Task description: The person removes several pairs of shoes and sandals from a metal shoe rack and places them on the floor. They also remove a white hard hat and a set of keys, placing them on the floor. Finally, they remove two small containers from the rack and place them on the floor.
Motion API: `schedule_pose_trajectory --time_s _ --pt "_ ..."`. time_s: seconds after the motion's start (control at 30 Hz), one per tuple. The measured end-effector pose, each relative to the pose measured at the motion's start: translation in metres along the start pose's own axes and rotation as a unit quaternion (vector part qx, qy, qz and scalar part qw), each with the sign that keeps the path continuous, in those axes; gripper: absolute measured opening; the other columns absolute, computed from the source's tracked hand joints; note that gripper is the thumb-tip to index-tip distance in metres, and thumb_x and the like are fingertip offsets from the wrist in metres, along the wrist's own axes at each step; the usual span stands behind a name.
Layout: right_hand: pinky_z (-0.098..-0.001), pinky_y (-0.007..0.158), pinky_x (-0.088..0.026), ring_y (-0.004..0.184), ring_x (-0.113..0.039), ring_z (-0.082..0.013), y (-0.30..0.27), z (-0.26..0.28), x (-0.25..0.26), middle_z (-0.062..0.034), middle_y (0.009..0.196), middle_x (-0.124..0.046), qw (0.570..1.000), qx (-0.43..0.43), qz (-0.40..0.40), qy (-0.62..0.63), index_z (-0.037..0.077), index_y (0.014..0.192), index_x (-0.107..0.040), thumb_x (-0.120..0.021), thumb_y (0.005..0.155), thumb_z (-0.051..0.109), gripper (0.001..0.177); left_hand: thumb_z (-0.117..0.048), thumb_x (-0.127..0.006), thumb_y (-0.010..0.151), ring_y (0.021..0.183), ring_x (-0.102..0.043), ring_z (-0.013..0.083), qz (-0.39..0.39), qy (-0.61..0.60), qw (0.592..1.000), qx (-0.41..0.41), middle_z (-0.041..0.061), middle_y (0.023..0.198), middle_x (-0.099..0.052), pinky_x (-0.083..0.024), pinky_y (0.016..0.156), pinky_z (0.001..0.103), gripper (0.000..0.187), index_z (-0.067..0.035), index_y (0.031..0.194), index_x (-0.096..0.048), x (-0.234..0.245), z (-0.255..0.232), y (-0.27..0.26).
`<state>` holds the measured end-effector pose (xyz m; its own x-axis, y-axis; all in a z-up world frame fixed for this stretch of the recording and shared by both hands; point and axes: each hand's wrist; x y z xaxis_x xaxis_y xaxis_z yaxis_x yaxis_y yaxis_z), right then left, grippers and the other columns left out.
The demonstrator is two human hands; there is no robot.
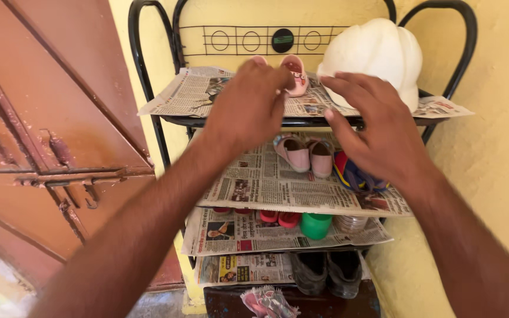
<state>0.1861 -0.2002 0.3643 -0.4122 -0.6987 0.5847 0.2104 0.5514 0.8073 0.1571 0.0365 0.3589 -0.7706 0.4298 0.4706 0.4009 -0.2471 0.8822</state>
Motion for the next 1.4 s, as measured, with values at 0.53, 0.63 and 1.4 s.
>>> schedule_pose_trajectory --time_s 0.53,0.63,1.4 --pt "-0.0498 0.1 -0.049 0.118 -0.063 -0.0371 0.107 -0.045 -0.093 -0.0194 0.123 -0.068 0.959 -0.113 0.249 -0.07 0.01 0.14 -0.057 -0.06 0.094 0.022 0.048 -0.016 -0.074 0.083 0.127 -0.055 0.0312 0.27 0.057 0.94 0.2 0.009 0.13 -0.064 -0.046 0.105 0.045 0.045 -0.016 0.126 -0.064 -0.032 0.094 0.044" --pt "-0.0489 0.099 -0.049 0.117 -0.063 -0.0352 0.114 -0.047 -0.1 -0.016 0.126 -0.066 0.948 -0.125 0.281 -0.082 0.013 0.138 -0.058 -0.067 0.089 0.03 0.053 -0.018 -0.077 0.083 0.127 -0.057 0.0314 0.264 0.061 0.942 0.199 0.01 0.129 -0.065 -0.048 0.106 0.043 0.044 -0.016 0.125 -0.065 -0.038 0.1 0.042" --pt "-0.0429 0.095 -0.055 0.111 -0.07 -0.0328 0.082 -0.037 -0.054 -0.0161 0.128 -0.071 0.981 -0.031 0.193 0.012 0.009 0.135 -0.065 -0.08 0.076 0.024 0.063 -0.008 -0.082 0.071 0.119 -0.06 0.0352 0.17 0.024 0.984 0.046 0.013 0.12 -0.067 -0.049 0.097 0.045 0.057 -0.01 0.124 -0.06 -0.003 0.064 0.015"
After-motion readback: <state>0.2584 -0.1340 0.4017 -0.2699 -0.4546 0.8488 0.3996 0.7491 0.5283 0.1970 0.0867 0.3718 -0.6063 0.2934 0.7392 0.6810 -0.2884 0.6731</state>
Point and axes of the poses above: each hand's wrist, its own y-axis towards the middle knuckle, its own x-axis out of the back of the hand, z = x × y
